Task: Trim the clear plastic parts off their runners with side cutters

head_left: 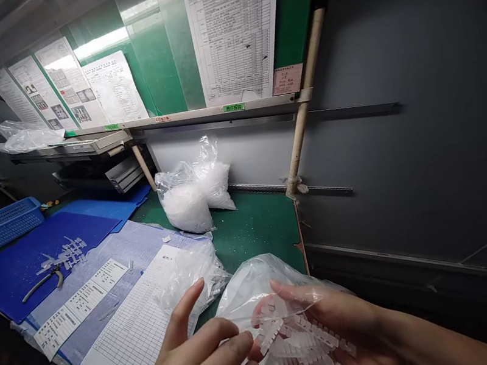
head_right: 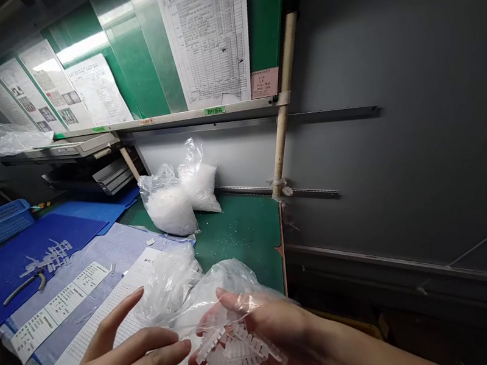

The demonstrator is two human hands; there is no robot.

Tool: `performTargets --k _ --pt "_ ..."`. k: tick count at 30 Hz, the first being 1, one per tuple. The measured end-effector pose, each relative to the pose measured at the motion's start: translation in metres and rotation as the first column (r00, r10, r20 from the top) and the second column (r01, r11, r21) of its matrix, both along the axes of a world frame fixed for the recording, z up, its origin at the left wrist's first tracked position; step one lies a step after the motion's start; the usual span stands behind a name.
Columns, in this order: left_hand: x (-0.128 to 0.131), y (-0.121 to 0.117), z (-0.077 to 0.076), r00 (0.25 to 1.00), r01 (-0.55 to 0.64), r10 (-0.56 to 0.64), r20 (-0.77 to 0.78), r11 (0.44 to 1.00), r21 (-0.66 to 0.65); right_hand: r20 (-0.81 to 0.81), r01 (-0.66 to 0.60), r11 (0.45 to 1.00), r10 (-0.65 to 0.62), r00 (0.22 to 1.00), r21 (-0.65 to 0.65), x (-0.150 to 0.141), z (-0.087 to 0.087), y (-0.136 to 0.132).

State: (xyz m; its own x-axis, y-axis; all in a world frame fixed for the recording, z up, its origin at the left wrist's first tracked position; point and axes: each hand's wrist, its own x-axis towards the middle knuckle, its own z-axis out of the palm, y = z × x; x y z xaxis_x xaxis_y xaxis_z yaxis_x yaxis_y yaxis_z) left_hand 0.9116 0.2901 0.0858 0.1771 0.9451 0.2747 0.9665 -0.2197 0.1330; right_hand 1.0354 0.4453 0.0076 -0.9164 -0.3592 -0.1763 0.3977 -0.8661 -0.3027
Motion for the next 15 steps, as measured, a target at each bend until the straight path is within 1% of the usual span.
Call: performTargets --k 2,3,5,7,8,12,15 --pt "-0.003 0.004 -0.001 0.999 0.032 -0.030 0.016 0.995 -0.090 0.067 -0.008 0.999 0.005 0.998 0.040 0.000 0.002 0.000" --pt "-0.004 0.005 -0.003 0.999 0.028 -0.025 0.023 0.992 -0.124 0.093 -0.002 0.999 -0.003 0.996 0.052 0.000 0.003 -0.001" --pt "-0.004 0.009 -0.011 0.998 -0.028 0.035 0.044 0.988 -0.155 0.124 -0.001 0.998 -0.008 0.992 0.068 -0.002 0.004 -0.002" --pt "-0.003 0.012 -0.020 0.990 -0.099 0.110 0.085 0.987 -0.124 0.156 -0.009 0.998 -0.002 0.988 0.070 -0.003 0.005 -0.004" --pt "-0.002 0.013 -0.024 0.986 -0.107 0.118 0.117 0.989 -0.098 0.179 -0.014 0.998 0.003 0.984 0.064 -0.004 0.005 -0.004" --pt "0.004 0.018 -0.033 0.960 -0.066 0.078 0.268 0.996 -0.055 0.261 -0.008 0.999 -0.005 0.965 0.050 -0.007 0.002 -0.008" --pt "0.010 0.019 -0.037 0.955 -0.088 0.089 0.283 0.996 -0.019 0.287 -0.025 0.995 -0.003 0.958 0.094 -0.009 -0.001 -0.009"
